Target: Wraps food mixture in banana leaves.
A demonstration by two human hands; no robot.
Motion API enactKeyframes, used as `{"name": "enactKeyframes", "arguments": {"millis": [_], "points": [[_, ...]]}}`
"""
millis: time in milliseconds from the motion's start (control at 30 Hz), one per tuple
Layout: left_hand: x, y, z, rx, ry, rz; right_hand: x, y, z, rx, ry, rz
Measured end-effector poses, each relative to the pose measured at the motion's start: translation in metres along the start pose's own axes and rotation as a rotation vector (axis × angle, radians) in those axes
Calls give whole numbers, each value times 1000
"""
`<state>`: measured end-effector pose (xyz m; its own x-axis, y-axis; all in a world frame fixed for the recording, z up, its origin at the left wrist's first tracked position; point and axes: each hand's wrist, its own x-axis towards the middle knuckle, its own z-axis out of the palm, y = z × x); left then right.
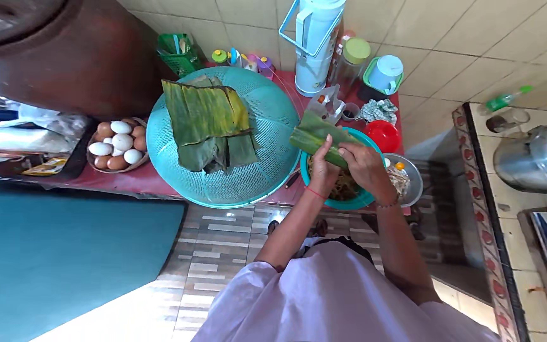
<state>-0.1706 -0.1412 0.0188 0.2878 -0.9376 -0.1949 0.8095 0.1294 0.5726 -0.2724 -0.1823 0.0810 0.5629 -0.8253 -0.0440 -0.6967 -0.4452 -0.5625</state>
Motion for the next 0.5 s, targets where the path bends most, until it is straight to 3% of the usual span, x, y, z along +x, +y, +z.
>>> {"name": "enactKeyframes", "arguments": {"millis": [167,267,400,500], "points": [[-3,-4,-5,12,13,-4,-4,-6,2,-37,-13,61],[-4,-4,-5,56,25,-17,-6,-9,11,-63,87,4],[-9,-4,-2,81,13,-18,-3,-7,21,53,138,-67],[-10,-7,-8,47,-5,-20,-5,-7,21,144,93,-23]]}}
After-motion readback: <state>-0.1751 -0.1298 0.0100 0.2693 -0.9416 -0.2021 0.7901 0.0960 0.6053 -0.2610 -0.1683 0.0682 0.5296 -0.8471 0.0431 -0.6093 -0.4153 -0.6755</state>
